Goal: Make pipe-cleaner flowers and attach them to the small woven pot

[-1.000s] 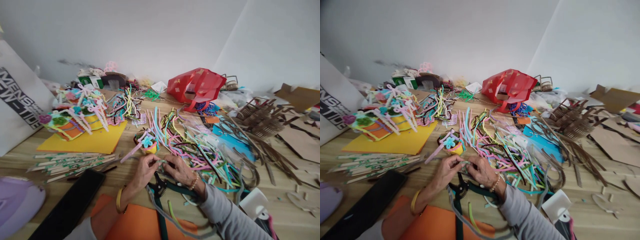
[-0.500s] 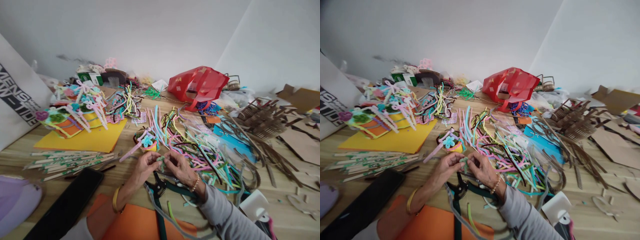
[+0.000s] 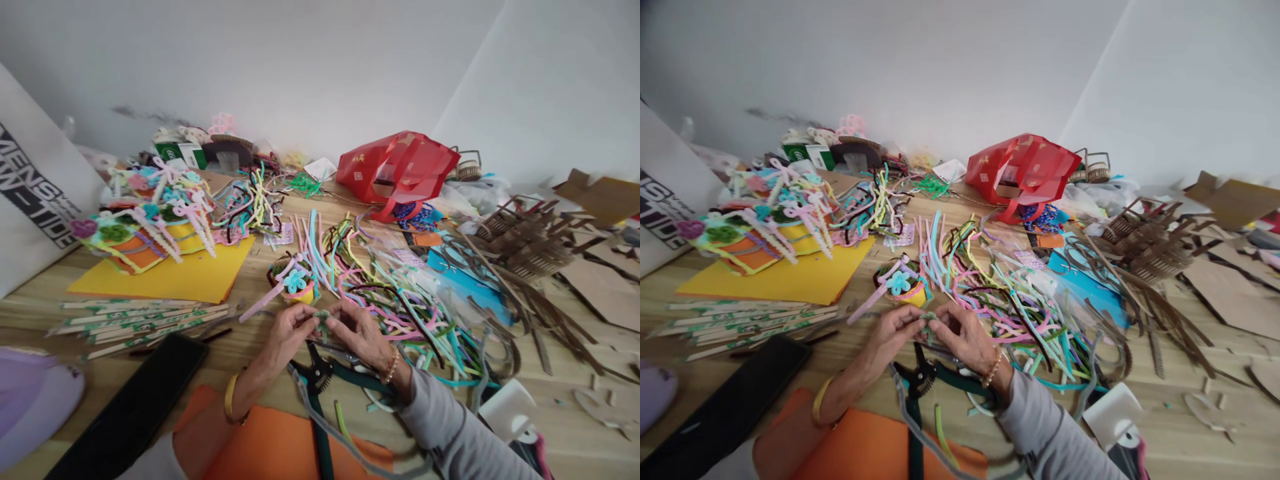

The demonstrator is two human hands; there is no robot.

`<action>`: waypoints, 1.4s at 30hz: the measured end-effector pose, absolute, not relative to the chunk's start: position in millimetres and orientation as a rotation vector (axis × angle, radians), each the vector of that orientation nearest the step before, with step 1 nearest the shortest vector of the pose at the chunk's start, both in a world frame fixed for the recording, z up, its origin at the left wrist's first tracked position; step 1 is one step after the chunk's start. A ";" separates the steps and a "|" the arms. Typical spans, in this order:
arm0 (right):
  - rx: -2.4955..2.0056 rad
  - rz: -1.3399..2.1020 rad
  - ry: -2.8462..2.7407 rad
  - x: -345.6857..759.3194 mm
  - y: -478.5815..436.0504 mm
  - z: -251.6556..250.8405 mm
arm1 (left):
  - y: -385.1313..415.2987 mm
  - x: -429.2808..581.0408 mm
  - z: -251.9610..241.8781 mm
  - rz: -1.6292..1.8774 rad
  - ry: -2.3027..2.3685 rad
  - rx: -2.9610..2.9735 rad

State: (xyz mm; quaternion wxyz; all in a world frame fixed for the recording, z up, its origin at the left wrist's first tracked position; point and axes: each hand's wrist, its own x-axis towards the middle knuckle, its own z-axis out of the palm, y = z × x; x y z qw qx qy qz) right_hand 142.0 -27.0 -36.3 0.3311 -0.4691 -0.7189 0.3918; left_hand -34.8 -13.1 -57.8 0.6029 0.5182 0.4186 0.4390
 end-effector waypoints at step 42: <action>-1.256 1.021 -1.761 145.1 -22.1 -50.5 | -14.9 -32.3 -57.5 1.013 1.000 1.217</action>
